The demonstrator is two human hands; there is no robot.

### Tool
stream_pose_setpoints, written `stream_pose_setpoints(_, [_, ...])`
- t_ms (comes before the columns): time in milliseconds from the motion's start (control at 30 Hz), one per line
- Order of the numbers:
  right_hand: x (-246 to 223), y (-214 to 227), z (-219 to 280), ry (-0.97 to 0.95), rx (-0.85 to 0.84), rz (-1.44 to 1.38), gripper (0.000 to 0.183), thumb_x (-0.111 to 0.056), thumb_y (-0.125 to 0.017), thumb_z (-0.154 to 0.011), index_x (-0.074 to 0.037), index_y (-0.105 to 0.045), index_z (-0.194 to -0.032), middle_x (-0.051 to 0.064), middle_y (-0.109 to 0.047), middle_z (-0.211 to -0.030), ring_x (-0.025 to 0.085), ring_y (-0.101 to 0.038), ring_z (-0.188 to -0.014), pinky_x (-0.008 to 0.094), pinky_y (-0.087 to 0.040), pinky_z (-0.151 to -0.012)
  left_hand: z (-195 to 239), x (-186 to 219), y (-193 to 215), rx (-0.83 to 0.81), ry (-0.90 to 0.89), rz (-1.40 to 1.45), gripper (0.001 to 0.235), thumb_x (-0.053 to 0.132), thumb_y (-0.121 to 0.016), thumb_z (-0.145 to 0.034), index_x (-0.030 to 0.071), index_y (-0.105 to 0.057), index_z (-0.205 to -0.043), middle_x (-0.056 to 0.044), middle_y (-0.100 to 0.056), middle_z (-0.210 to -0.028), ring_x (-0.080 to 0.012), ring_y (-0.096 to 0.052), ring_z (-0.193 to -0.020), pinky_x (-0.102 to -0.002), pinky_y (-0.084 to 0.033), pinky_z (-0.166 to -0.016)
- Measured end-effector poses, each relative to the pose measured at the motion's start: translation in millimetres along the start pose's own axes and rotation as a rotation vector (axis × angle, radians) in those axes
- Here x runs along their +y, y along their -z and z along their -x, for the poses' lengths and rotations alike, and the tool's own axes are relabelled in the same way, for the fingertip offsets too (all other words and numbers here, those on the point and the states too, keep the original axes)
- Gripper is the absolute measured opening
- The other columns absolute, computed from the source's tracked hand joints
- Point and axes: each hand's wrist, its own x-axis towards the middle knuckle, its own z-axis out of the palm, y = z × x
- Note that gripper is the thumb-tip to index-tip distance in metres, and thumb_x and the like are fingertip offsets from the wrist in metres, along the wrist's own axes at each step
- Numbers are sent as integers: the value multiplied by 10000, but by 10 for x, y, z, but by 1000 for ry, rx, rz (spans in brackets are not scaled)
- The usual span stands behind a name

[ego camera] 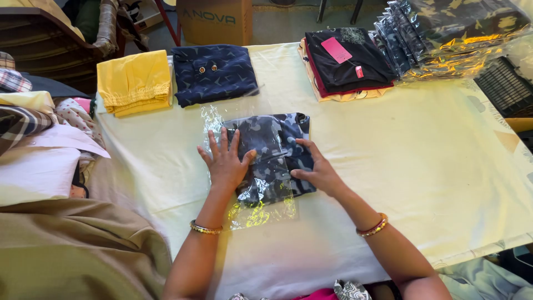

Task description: The person folds a pair of camouflage-patterned pants on a table, then places them into a clear plastic bag. They then fold a dark blue garment and place it into another clear plastic bag.

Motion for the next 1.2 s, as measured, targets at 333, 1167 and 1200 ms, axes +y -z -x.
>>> stream_pose_setpoints(333, [23, 1287, 169, -181, 160, 545, 605, -105, -762, -758, -285, -676, -1330, 70, -723, -1218, 271, -692, -1081, 401, -529, -942, 115, 170, 25, 60, -81, -82, 898, 733, -530, -876, 163, -359, -1548, -194, -226, -1658, -385, -28, -1550, -729, 18, -1140])
stream_pose_setpoints(1167, [206, 690, 758, -160, 75, 1145, 914, -576, -705, -768, -119, -472, -1524, 170, -292, -1637, 478, -211, -1509, 782, -278, -1038, 304, 437, 321, -187, -572, 219, 483, 480, -814, -789, 215, -616, -1140, 16, -562, -1321, -247, -371, -1458, -730, -160, -1173])
stream_pose_setpoints(1200, [239, 682, 760, -158, 73, 1147, 914, -576, -705, -768, -119, -472, -1524, 170, -292, -1637, 478, -211, -1509, 782, -278, -1038, 307, 439, 352, -186, -570, 221, 483, 480, -814, -789, 215, -616, -1140, 16, -562, -1321, -247, -371, -1458, -730, -160, -1173])
